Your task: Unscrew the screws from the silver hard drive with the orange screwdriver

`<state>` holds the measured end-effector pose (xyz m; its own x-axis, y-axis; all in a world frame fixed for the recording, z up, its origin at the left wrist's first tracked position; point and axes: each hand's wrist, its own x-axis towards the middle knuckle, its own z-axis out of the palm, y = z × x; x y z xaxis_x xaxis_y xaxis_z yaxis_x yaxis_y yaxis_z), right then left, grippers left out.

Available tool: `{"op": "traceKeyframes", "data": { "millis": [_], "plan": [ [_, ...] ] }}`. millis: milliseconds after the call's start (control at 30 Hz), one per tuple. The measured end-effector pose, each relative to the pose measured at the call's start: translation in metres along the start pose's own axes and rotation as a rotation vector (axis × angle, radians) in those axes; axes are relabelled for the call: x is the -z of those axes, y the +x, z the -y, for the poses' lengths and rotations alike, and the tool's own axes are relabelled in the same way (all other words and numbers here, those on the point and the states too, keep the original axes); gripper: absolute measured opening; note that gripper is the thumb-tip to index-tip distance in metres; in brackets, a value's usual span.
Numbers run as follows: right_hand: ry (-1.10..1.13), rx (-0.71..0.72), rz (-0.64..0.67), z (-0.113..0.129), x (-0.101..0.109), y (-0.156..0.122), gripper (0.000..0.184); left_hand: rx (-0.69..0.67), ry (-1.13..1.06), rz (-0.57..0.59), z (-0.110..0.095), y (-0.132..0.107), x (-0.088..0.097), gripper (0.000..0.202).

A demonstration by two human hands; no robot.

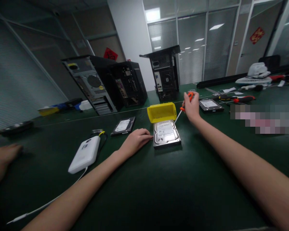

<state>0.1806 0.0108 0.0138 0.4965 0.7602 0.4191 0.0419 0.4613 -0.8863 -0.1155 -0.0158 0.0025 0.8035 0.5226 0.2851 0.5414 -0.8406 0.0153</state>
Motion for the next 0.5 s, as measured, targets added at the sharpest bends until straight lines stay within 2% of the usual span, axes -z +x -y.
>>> {"op": "traceKeyframes", "data": {
  "millis": [33, 100, 200, 333, 500],
  "plan": [
    [0.022, -0.062, -0.066, -0.004, 0.018, -0.004, 0.03, 0.005, 0.005, -0.006, 0.0, 0.0, 0.0, 0.028],
    [0.046, -0.219, -0.034, -0.011, 0.051, -0.014, 0.026, 0.023, -0.024, -0.019, 0.0, -0.001, -0.001, 0.027],
    [0.091, -0.343, 0.034, -0.015, 0.075, -0.029, 0.026, 0.074, -0.106, -0.054, 0.001, -0.002, -0.001, 0.024],
    [0.203, -0.353, 0.074, -0.017, 0.066, -0.037, 0.028, 0.184, -0.184, -0.117, 0.003, -0.003, -0.003, 0.021],
    [0.179, -0.368, 0.165, -0.023, 0.053, -0.045, 0.037, 0.252, -0.222, -0.122, 0.009, -0.005, -0.007, 0.017]
  ]
}}
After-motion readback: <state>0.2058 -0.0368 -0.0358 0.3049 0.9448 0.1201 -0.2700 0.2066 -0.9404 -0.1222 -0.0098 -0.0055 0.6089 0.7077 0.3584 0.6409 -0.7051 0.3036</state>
